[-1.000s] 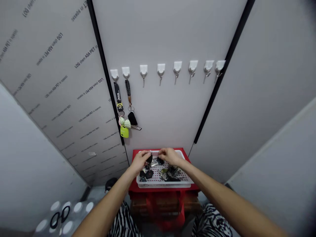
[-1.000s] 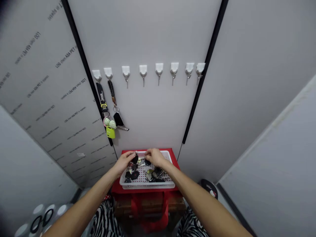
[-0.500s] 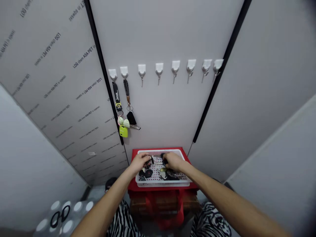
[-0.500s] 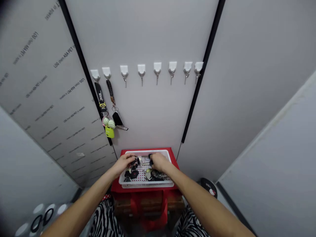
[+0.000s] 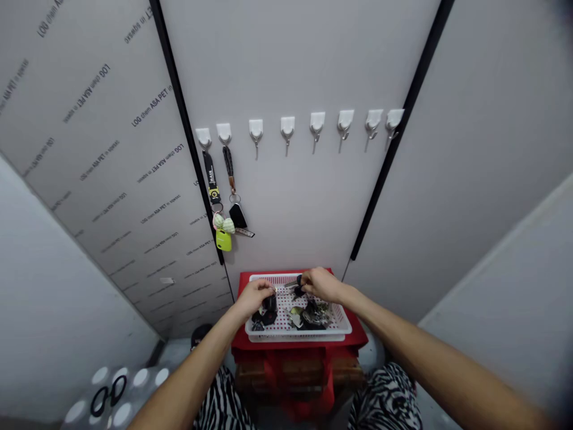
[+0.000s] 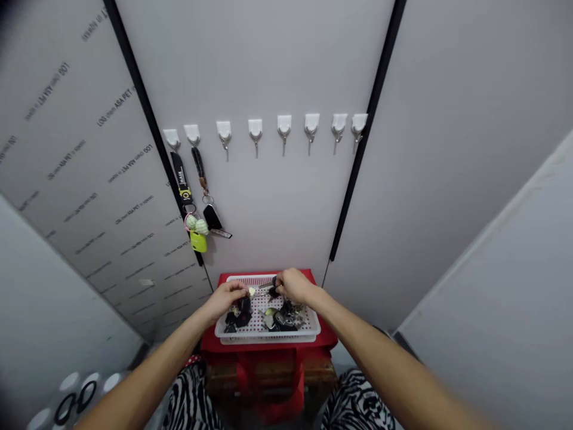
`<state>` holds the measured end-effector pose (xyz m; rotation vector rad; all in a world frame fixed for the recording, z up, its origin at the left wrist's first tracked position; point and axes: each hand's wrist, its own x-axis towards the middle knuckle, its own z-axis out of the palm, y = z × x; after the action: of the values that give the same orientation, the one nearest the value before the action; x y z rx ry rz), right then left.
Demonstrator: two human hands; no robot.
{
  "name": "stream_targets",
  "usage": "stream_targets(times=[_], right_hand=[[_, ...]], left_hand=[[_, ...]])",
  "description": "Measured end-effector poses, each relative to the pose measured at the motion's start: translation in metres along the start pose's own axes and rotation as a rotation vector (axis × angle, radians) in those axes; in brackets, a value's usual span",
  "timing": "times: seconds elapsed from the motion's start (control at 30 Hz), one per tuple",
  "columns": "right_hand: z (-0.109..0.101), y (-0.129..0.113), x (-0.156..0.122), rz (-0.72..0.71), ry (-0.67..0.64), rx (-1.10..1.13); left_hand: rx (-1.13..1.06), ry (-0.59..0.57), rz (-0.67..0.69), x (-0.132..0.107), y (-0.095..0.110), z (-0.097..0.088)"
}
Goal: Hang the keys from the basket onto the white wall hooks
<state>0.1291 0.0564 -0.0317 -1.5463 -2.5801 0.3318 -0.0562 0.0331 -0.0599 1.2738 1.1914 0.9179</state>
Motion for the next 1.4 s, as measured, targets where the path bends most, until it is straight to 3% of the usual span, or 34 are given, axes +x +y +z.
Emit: stream_targets(times=[0.13,0.2,0.33,0.5,0.7,0.87,0.97,1.13,1.27,1.4], right_hand=[[-0.005,-0.003,-0.002,0.03,-0.006,0.248],[-0.002,-0.006,-0.007,0.008,-0.073,0.296],[0.014,-0.012,-0.02,-0.085,-0.247,0.093],[0.024,-0.008,-0.021,-0.071,-0.166,0.014],[0.0,0.0,-0.01,0.033,-0.029,0.256],[-0.011,0.001,-0.007,0.094,-0.037,0.611],[-0.012,0.0,-0.002,0.136,-0.01,0.716],[-0.014,0.001,0.004,0.187,0.129,0.49],[-0.013,0.004,0.002,0.189,0.116,0.337],[-0.009,0.009,-0.005,0.151,0.033,0.246]], left_hand=[[0.024,-0.015,0.017,0.0,-0.001,0.0],[0.051,-0.023,0.032,0.001,-0.002,0.001],[0.108,-0.063,0.074,0.0,-0.004,0.005],[0.229,-0.123,0.098,-0.004,-0.002,0.009],[0.286,-0.122,0.16,-0.005,0.001,0.008],[0.306,-0.129,0.136,-0.002,0.001,0.015],[0.331,-0.144,0.153,0.0,-0.002,0.023],[0.735,-0.122,0.293,-0.001,-0.007,0.042],[1.073,-0.193,0.398,-0.003,-0.004,0.057],[1.187,-0.231,0.291,-0.002,0.0,0.055]])
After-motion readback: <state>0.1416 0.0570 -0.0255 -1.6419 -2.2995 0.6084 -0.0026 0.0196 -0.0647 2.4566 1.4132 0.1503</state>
